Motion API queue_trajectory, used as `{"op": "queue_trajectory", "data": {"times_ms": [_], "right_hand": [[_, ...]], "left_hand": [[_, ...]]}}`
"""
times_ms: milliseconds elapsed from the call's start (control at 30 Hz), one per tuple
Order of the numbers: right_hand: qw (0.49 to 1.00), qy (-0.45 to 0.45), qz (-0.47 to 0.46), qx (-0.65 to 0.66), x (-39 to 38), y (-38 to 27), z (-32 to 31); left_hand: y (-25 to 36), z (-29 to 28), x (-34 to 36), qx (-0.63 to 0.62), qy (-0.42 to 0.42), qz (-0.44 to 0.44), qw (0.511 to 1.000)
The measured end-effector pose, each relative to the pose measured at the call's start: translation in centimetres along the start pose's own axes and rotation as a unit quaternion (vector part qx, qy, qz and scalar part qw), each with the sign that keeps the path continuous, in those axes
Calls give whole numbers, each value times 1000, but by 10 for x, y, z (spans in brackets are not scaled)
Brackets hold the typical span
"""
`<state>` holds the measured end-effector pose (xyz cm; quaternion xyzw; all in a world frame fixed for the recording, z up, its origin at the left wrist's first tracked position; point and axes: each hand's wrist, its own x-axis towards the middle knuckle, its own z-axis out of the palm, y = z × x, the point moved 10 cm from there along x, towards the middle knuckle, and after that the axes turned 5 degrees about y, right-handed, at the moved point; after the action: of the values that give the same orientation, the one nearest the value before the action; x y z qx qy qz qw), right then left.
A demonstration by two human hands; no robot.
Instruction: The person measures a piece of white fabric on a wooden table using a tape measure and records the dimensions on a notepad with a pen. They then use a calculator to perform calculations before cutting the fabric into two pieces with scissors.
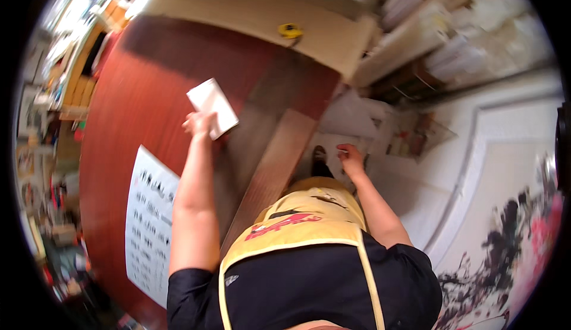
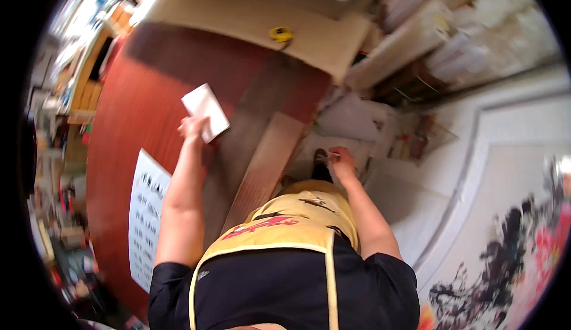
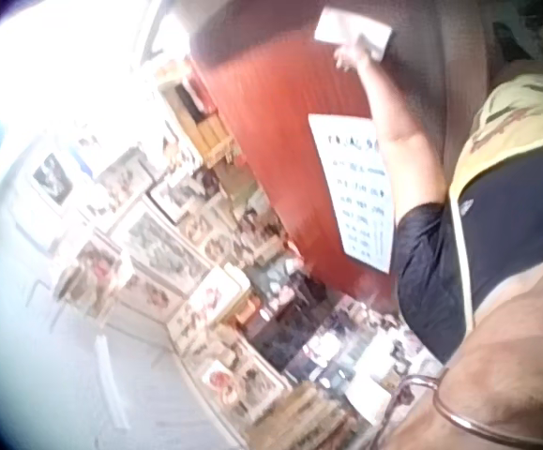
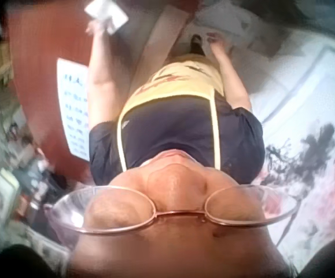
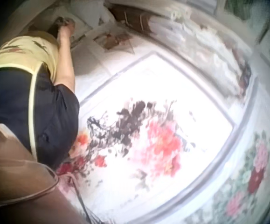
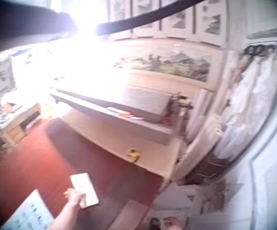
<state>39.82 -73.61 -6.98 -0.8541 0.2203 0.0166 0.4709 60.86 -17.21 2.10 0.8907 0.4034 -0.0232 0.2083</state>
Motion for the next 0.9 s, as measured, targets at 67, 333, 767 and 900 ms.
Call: {"op": "queue_trajectory", "data": {"times_ms": [67, 333, 767, 900], "right_hand": [[998, 10, 30, 51, -3, -26, -19], [932, -176, -57, 310, -24, -175, -26], [905, 51, 53, 419, 48, -127, -104], [903, 172, 119, 375, 95, -21, -166]], "left_hand": [[-15, 2, 26, -275, 4, 145, 950], [140, -42, -200, -631, -256, 156, 716], [207, 12, -328, -444, -333, 295, 778], [189, 16, -299, -345, -175, 369, 845]]}}
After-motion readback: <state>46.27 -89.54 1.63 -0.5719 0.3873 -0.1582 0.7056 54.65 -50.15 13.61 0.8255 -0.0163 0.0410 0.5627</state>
